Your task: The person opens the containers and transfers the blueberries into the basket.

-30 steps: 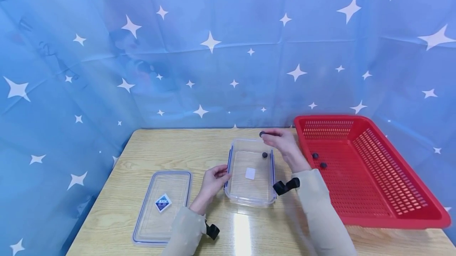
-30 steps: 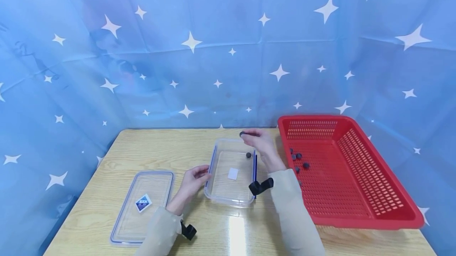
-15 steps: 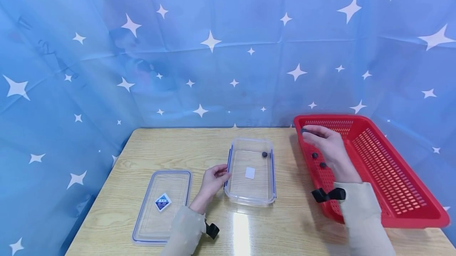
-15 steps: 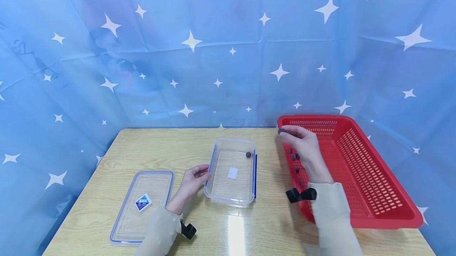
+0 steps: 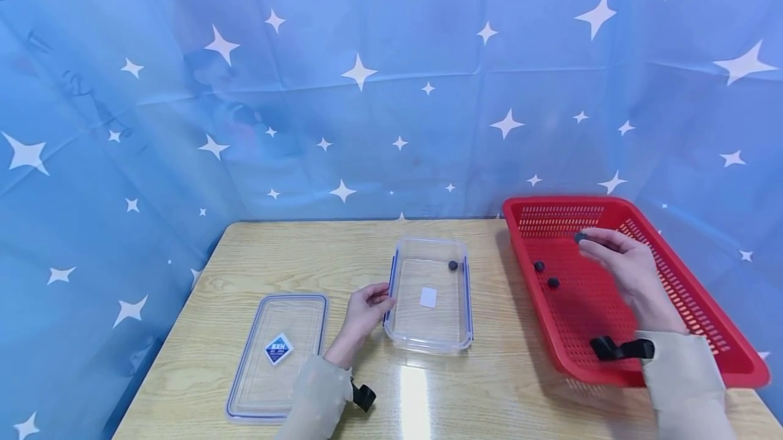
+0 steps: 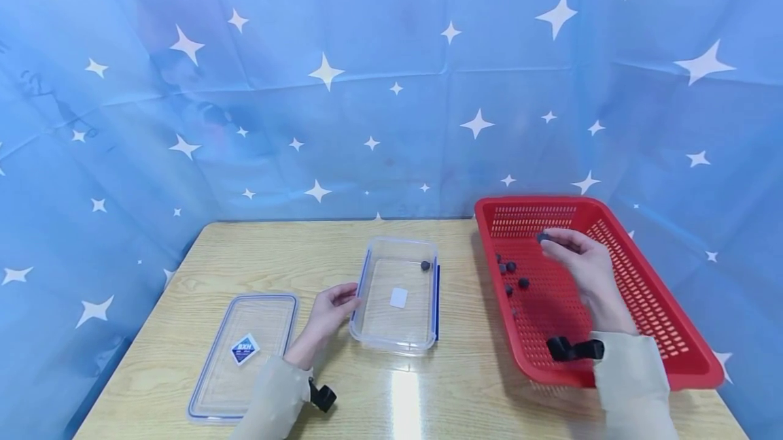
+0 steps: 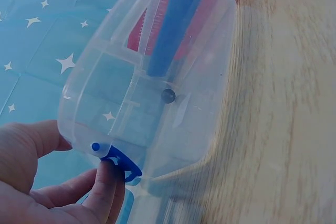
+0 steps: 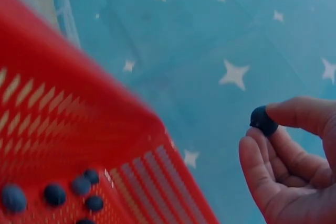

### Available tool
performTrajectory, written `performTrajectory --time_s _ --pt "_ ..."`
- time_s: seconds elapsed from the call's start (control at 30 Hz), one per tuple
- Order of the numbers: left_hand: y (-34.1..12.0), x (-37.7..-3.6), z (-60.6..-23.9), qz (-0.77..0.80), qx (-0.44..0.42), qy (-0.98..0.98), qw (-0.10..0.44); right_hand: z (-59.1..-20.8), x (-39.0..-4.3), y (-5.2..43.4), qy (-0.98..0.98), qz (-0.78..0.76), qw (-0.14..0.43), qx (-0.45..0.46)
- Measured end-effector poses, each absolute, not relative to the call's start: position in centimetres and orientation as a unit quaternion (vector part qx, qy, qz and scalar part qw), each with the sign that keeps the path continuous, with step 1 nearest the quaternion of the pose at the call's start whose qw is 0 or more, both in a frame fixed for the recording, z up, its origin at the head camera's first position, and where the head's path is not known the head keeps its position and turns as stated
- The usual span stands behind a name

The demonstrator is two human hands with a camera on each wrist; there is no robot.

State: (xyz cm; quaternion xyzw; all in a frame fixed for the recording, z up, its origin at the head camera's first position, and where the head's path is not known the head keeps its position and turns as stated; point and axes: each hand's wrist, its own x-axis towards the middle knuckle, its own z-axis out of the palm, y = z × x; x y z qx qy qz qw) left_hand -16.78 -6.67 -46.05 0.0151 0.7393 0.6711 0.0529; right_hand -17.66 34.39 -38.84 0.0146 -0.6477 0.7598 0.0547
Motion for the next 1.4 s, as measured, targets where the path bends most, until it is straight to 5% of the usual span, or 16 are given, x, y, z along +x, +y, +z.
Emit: performTrajectory --time_s 0.67,1.4 --pt "-6.7 -16.8 -46.2 0.675 0.018 0.736 0.052 -39.6 -16.6 36.3 -0.545 0.838 0.030 -0.006" --pt "-6.8 -16.7 -45.9 0.667 0.016 0.743 0.053 -36.9 -19.8 26.3 -0.574 0.817 0.051 0.038"
